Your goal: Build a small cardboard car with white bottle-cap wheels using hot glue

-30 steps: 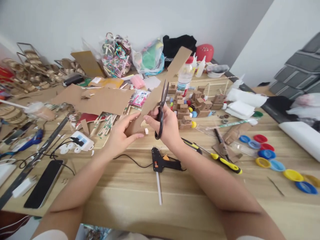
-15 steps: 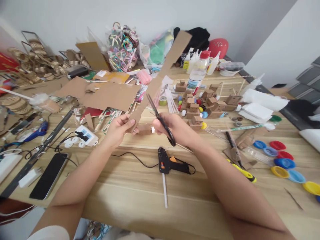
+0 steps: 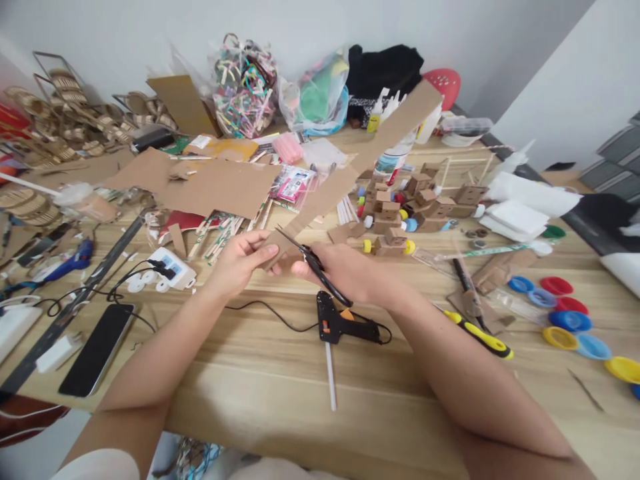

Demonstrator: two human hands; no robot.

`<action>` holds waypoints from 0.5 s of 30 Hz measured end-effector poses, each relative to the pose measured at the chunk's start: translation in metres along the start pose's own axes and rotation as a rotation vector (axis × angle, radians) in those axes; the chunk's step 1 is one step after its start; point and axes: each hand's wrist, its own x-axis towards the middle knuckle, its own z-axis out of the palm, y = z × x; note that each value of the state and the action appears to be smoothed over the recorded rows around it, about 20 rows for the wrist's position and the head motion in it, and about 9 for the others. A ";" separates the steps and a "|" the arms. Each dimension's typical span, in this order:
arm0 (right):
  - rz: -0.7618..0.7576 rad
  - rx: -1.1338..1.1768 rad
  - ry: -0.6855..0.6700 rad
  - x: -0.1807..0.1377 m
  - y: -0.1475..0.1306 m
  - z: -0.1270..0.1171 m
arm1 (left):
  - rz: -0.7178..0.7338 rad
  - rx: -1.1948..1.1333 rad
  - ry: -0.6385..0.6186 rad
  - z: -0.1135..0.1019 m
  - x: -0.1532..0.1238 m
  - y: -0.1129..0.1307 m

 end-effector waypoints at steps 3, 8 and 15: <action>-0.053 0.049 0.011 0.000 -0.001 0.001 | 0.003 0.013 -0.019 0.001 -0.001 0.000; -0.017 0.025 0.049 0.001 -0.001 0.003 | 0.008 0.037 -0.026 0.001 -0.002 0.003; 0.137 -0.153 0.054 0.003 -0.011 0.004 | -0.002 0.017 -0.022 0.002 -0.003 0.007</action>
